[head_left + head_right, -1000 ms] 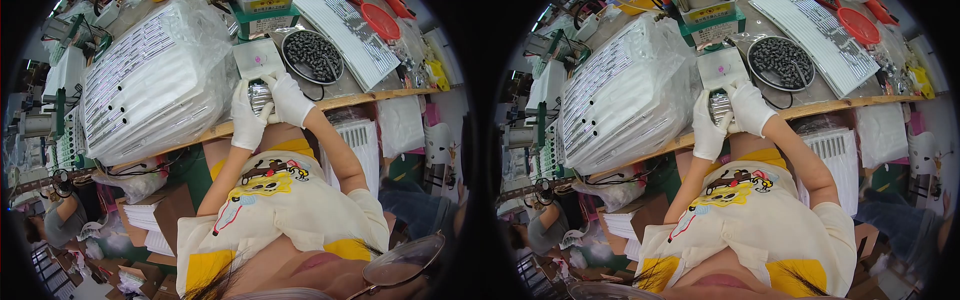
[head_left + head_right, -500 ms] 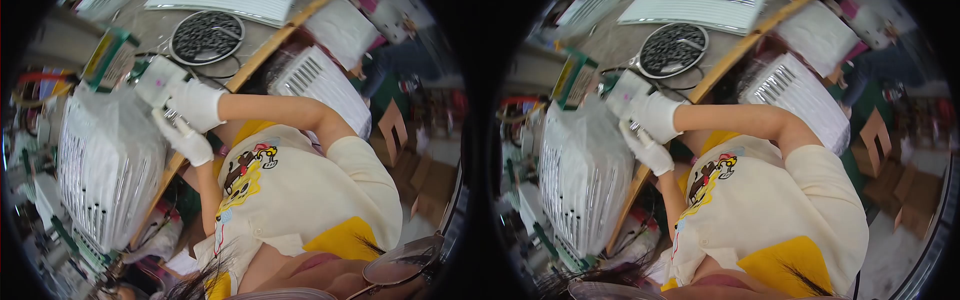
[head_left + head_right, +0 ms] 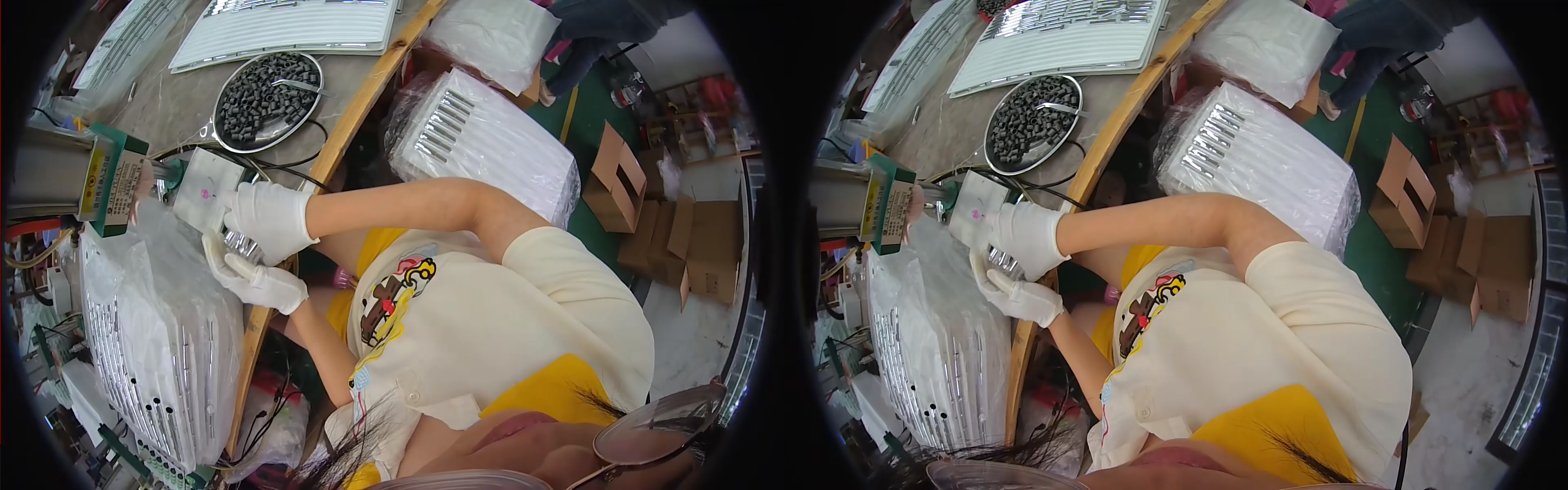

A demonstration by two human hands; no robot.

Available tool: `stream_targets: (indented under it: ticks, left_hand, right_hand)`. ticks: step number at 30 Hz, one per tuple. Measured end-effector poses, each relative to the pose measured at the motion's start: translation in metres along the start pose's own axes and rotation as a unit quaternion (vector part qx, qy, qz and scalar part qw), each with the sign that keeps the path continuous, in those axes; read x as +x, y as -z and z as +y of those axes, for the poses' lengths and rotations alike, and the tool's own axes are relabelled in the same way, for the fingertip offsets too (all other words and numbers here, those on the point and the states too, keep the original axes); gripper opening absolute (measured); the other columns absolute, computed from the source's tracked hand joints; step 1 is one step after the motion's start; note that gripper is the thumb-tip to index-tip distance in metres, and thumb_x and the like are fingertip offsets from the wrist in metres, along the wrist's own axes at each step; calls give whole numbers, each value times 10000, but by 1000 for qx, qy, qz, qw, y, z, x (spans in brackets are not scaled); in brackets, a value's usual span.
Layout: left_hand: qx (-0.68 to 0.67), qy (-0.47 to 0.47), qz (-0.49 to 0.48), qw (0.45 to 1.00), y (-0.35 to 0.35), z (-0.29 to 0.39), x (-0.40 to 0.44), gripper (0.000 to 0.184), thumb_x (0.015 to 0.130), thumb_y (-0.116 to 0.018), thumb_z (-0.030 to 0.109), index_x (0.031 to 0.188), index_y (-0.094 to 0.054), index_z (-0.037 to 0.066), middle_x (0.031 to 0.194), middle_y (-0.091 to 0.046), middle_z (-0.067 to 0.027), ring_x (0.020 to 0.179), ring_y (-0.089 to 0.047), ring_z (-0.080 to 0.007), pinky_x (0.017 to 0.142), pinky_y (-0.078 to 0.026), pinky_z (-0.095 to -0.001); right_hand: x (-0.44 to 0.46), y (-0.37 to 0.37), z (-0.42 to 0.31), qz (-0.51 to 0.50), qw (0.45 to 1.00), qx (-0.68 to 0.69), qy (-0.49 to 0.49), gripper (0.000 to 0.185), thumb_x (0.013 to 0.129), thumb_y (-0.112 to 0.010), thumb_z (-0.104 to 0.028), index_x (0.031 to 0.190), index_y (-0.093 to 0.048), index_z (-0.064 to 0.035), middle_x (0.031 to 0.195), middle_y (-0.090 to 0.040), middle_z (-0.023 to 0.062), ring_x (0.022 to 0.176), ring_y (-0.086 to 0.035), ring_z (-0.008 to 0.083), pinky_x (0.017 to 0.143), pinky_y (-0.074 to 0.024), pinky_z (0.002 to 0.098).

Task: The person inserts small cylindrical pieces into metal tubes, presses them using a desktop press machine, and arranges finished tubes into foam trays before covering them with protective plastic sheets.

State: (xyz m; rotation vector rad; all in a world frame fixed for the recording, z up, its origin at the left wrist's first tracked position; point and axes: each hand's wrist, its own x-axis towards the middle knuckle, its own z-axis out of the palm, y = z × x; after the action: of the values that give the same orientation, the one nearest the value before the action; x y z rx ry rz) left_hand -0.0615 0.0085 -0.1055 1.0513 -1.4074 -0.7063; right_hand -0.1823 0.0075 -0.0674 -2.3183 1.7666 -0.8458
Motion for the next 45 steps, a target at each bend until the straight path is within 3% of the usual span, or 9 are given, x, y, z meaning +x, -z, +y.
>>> stream_targets:
  ticks: [6,12,14,26,30,34,37,40,45]
  left_hand:
    - [-62,-15,33,997,-2,-4,-3,462,1101,-388,245,1379,-542,-90,1393,-588,-231,1332,-529,-336,1165,-391,-457]
    - [-52,29,61,996,4,-14,-1,461,1110,-401,273,1364,-540,-86,1379,-589,-223,1275,-582,-322,1110,-471,-456]
    - [-170,80,78,979,5,-17,0,472,1120,-396,291,1389,-523,-75,1374,-592,-216,1283,-577,-313,1134,-445,-450]
    - [-224,83,78,968,8,-23,4,511,1130,-344,336,1382,-538,-63,1396,-582,-195,1286,-569,-286,1121,-429,-427]
    - [-227,100,87,965,6,-22,5,486,1126,-349,310,1354,-560,-64,1384,-591,-204,1275,-584,-303,1130,-438,-425]
    - [-246,104,92,959,6,-20,4,451,1107,-389,268,1354,-558,-69,1405,-577,-199,1295,-563,-310,1128,-436,-413]
    - [-261,91,93,956,6,-27,4,448,1101,-404,268,1351,-565,-66,1409,-575,-184,1304,-550,-309,1121,-431,-410]
    - [-240,107,88,961,6,-18,3,439,1093,-422,256,1355,-564,-67,1401,-579,-178,1302,-551,-310,1119,-429,-414]
    - [-190,93,75,974,7,-16,3,411,1090,-426,226,1355,-587,-44,1378,-589,-160,1296,-556,-306,1092,-457,-411]
  right_hand:
    - [0,-1,2,-91,995,23,-36,425,655,-801,-342,908,-661,-31,946,-678,179,870,-684,356,727,-560,452]
    - [3,-15,14,-18,998,47,30,496,683,-839,-399,967,-626,-52,942,-673,172,909,-659,384,807,-544,456]
    - [4,-26,16,21,996,51,75,418,735,-821,-342,973,-622,-64,934,-657,143,924,-630,372,814,-531,461]
    - [22,5,11,30,994,106,10,488,708,-846,-291,1100,-678,-55,929,-735,197,865,-724,373,783,-584,416]
    - [-9,65,14,47,973,158,-164,530,728,-843,-310,1167,-674,-68,927,-757,136,831,-744,295,793,-588,371]
    - [-108,114,81,104,973,49,-198,524,754,-829,-288,1175,-668,-22,986,-748,121,912,-717,223,889,-561,349]
    - [-225,104,172,40,926,11,-376,544,748,-821,-313,1175,-669,-11,1018,-739,163,919,-716,268,863,-552,377]
    - [-299,86,193,-13,829,19,-559,367,756,-807,-204,1070,-720,-35,885,-730,81,828,-687,180,781,-544,336]
    - [-348,50,200,-11,846,-89,-525,506,731,-813,-321,1136,-726,-30,1043,-749,203,956,-722,343,857,-553,412]
